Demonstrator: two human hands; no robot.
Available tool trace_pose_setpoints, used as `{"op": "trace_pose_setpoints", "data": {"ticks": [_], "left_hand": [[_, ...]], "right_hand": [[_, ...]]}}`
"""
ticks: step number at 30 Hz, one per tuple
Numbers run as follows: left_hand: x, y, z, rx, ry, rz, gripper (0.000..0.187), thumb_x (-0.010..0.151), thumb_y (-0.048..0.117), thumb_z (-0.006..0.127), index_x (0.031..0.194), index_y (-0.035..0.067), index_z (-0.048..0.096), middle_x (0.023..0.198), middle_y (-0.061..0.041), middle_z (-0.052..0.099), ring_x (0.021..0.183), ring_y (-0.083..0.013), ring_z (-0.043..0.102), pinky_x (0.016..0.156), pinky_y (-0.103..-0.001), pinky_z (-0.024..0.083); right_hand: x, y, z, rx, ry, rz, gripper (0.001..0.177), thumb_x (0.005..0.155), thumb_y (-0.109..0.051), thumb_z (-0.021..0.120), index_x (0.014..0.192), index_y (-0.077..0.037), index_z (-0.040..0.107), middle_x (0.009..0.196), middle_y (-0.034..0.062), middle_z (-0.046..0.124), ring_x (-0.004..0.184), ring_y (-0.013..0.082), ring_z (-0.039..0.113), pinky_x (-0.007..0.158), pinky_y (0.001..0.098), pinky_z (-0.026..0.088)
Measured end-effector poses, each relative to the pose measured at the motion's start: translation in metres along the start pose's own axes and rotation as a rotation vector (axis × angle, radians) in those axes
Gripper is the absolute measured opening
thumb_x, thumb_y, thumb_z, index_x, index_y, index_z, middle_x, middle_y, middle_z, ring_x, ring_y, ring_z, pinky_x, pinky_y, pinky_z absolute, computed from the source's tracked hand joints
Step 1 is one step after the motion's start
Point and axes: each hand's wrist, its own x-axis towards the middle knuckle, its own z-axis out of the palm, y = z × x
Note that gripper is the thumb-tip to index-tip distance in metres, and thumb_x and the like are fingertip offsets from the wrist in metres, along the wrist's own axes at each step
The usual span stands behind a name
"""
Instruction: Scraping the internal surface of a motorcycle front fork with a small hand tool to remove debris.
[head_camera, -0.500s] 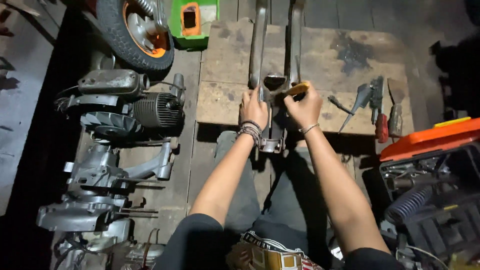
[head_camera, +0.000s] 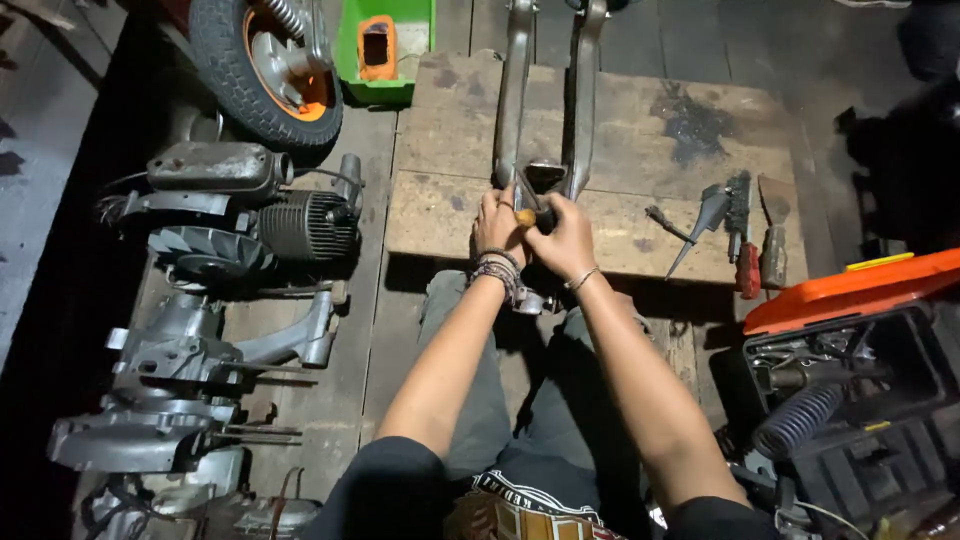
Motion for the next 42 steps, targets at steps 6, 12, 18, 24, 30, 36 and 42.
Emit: {"op": "trace_pose_setpoints", "data": {"ticks": [6, 12, 18, 24, 30, 36, 42], "left_hand": [[0.0, -0.001, 0.009, -0.004, 0.091, -0.004, 0.054, 0.089, 0.021, 0.055, 0.144, 0.024, 0.053, 0.126, -0.003, 0.05, 0.126, -0.03, 0.054, 0.104, -0.047, 0.05], [-0.005, 0.004, -0.002, -0.059, 0.088, 0.004, 0.052, 0.09, 0.022, 0.049, 0.142, 0.021, 0.054, 0.126, -0.004, 0.05, 0.121, -0.0321, 0.057, 0.1, -0.048, 0.051], [-0.006, 0.001, 0.0, -0.054, 0.067, -0.008, 0.05, 0.092, 0.023, 0.048, 0.142, 0.021, 0.055, 0.129, -0.004, 0.05, 0.125, -0.031, 0.056, 0.102, -0.046, 0.049], [-0.005, 0.005, -0.004, -0.069, 0.057, -0.023, 0.053, 0.092, 0.021, 0.049, 0.144, 0.017, 0.055, 0.13, -0.006, 0.049, 0.124, -0.0322, 0.055, 0.103, -0.047, 0.048], [-0.009, 0.012, -0.013, -0.11, 0.027, -0.024, 0.051, 0.095, 0.018, 0.048, 0.146, 0.015, 0.053, 0.129, -0.006, 0.049, 0.124, -0.0328, 0.054, 0.103, -0.047, 0.048], [-0.014, 0.013, -0.014, -0.076, 0.03, -0.003, 0.055, 0.093, 0.02, 0.048, 0.147, 0.016, 0.052, 0.128, -0.009, 0.05, 0.125, -0.0368, 0.054, 0.102, -0.051, 0.048], [-0.003, 0.0, 0.001, -0.029, 0.044, 0.01, 0.054, 0.092, 0.024, 0.047, 0.146, 0.021, 0.052, 0.127, -0.006, 0.048, 0.126, -0.0321, 0.053, 0.103, -0.048, 0.049]], "right_hand": [[-0.005, 0.053, -0.001, -0.3, 0.103, -0.081, 0.026, 0.079, -0.033, 0.08, 0.092, -0.015, 0.066, 0.076, 0.0116, 0.071, 0.078, 0.0386, 0.072, 0.064, 0.0473, 0.057], [0.004, 0.003, -0.04, -0.216, -0.012, 0.005, 0.03, 0.089, -0.04, 0.079, 0.097, -0.015, 0.064, 0.077, 0.0153, 0.072, 0.081, 0.044, 0.071, 0.068, 0.0494, 0.056], [0.023, 0.041, -0.011, -0.27, -0.201, 0.072, 0.033, 0.083, -0.035, 0.082, 0.105, -0.02, 0.062, 0.086, 0.013, 0.075, 0.091, 0.0423, 0.072, 0.078, 0.0543, 0.056], [0.03, 0.015, -0.01, -0.07, -0.04, 0.12, 0.024, 0.09, -0.033, 0.077, 0.105, -0.019, 0.064, 0.091, 0.011, 0.075, 0.094, 0.0415, 0.071, 0.077, 0.0487, 0.056], [0.038, 0.012, -0.009, -0.213, -0.038, 0.15, 0.032, 0.086, -0.037, 0.08, 0.104, -0.017, 0.063, 0.091, 0.0133, 0.075, 0.092, 0.0442, 0.071, 0.08, 0.054, 0.057], [0.044, 0.015, -0.012, -0.343, -0.153, 0.174, 0.032, 0.083, -0.037, 0.079, 0.101, -0.018, 0.061, 0.086, 0.0129, 0.074, 0.089, 0.0438, 0.072, 0.078, 0.0545, 0.058], [0.039, 0.013, -0.009, -0.31, -0.233, 0.236, 0.03, 0.085, -0.035, 0.078, 0.104, -0.018, 0.062, 0.091, 0.0167, 0.075, 0.097, 0.0451, 0.071, 0.082, 0.0552, 0.057]]}}
